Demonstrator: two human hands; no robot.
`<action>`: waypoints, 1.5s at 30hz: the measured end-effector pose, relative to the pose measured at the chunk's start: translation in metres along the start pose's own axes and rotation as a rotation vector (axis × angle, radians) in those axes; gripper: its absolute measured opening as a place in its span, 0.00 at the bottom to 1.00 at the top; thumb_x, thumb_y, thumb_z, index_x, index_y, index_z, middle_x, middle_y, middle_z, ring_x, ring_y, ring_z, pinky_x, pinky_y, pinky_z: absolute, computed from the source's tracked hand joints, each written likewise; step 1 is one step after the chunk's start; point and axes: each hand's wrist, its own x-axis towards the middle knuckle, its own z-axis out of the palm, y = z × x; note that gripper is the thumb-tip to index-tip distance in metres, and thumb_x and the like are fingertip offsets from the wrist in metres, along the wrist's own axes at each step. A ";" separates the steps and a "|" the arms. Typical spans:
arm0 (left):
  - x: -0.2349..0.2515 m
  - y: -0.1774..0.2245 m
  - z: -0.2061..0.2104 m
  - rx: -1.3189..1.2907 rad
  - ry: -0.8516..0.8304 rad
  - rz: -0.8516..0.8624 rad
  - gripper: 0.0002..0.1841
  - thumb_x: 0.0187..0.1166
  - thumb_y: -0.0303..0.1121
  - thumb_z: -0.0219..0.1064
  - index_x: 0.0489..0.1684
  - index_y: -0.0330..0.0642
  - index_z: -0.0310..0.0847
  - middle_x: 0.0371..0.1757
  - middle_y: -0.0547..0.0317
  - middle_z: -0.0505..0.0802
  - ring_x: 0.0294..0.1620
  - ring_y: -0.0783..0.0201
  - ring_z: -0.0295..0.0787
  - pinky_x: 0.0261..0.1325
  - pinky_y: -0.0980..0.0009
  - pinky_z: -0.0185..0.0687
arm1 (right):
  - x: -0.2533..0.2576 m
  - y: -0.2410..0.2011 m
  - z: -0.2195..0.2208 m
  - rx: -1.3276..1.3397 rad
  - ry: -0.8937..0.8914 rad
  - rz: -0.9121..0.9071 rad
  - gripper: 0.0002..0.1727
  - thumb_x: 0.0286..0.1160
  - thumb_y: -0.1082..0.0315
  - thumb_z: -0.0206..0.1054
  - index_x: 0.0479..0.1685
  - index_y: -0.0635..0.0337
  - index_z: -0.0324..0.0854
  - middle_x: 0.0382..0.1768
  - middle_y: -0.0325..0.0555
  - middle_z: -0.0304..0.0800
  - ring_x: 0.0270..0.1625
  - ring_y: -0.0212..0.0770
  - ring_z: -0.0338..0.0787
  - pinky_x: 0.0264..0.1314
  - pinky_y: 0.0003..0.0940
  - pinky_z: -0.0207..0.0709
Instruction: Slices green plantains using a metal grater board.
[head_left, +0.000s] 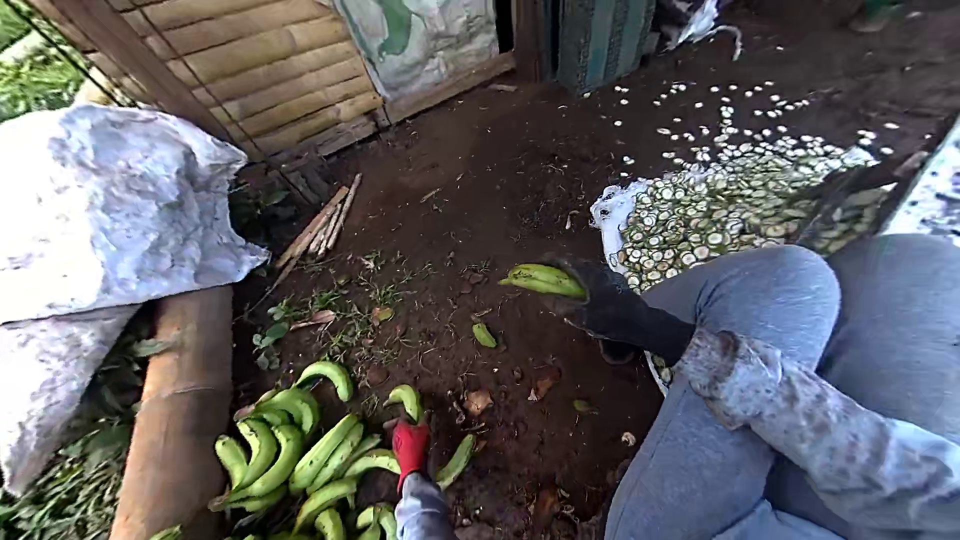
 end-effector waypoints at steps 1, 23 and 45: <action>-0.020 0.022 0.007 -0.273 0.053 0.077 0.25 0.85 0.36 0.67 0.70 0.22 0.76 0.64 0.25 0.87 0.67 0.38 0.85 0.74 0.43 0.75 | 0.003 -0.008 -0.004 0.079 0.018 0.041 0.35 0.74 0.57 0.73 0.84 0.50 0.69 0.66 0.54 0.86 0.64 0.50 0.88 0.68 0.55 0.80; -0.392 0.510 -0.032 -0.779 -1.016 1.518 0.18 0.85 0.47 0.65 0.70 0.59 0.74 0.46 0.76 0.91 0.38 0.81 0.88 0.38 0.82 0.86 | -0.152 0.033 -0.253 -0.320 1.418 -0.328 0.52 0.50 0.58 0.86 0.79 0.76 0.69 0.63 0.63 0.89 0.61 0.47 0.92 0.63 0.41 0.87; -0.391 0.642 0.110 -1.294 -1.673 0.976 0.28 0.92 0.52 0.34 0.75 0.42 0.64 0.68 0.40 0.82 0.69 0.44 0.81 0.68 0.34 0.78 | -0.302 0.149 -0.246 -0.518 1.168 0.490 0.18 0.79 0.62 0.65 0.65 0.51 0.89 0.70 0.58 0.86 0.74 0.59 0.82 0.72 0.57 0.73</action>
